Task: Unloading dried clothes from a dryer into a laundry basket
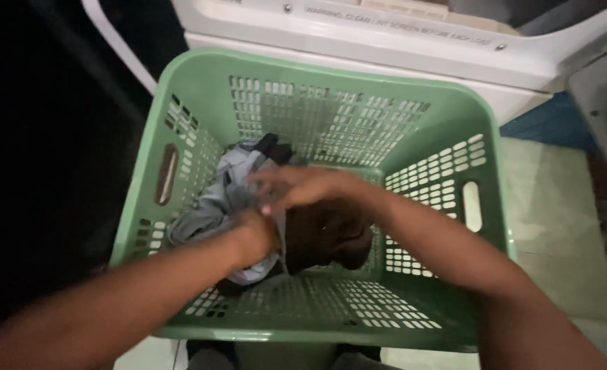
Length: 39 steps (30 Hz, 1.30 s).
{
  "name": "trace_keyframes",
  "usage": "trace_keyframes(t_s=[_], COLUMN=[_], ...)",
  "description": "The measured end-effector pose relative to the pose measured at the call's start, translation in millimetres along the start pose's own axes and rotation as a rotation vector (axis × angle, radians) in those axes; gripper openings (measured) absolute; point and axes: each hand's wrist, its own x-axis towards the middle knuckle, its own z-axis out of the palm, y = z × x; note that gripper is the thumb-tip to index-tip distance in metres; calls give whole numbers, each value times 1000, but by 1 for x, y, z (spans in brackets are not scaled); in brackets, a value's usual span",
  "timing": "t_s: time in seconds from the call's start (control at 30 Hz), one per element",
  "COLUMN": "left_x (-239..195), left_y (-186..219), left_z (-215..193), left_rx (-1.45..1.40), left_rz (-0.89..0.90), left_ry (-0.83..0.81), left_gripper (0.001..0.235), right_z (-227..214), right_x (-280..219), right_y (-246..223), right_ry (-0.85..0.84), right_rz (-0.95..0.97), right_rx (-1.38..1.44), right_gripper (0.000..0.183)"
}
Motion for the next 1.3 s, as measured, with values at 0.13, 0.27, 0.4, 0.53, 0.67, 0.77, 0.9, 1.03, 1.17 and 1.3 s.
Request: trace_keyframes(t_s=[0.13, 0.27, 0.4, 0.53, 0.67, 0.77, 0.9, 1.03, 1.17, 1.3], left_x=[25, 40, 55, 38, 34, 37, 36, 58, 85, 89], left_y=[-6, -20, -29, -17, -42, -49, -58, -98, -137, -130], left_z=[-4, -4, -2, 104, 58, 38, 11, -134, -184, -114], left_rx=[-111, -360, -613, -80, -147, -102, -144, -404, -747, -764], left_rz=[-68, -241, -420, 218, 108, 133, 233, 203, 51, -201], left_ry=[-147, -525, -897, -667, -703, -694, -689, -831, -1013, -224], left_gripper=[26, 43, 63, 54, 66, 74, 78, 79, 58, 77], right_z=[6, 1, 5, 13, 12, 8, -15, -39, -55, -65], right_x=[16, 15, -30, -32, -31, -34, -40, -63, -68, -92], right_y=[23, 37, -21, 51, 74, 85, 111, 127, 150, 150], right_ry=[-221, -158, -281, -203, -112, -116, -163, -191, -98, 546], right_rz=[-2, -97, 392, 497, 467, 440, 275, 318, 525, 192], right_rx=[-221, -564, -929, -958, -880, -896, -843, -809, -999, -1739], right_gripper=[81, 69, 138, 152, 142, 144, 140, 120, 103, 35])
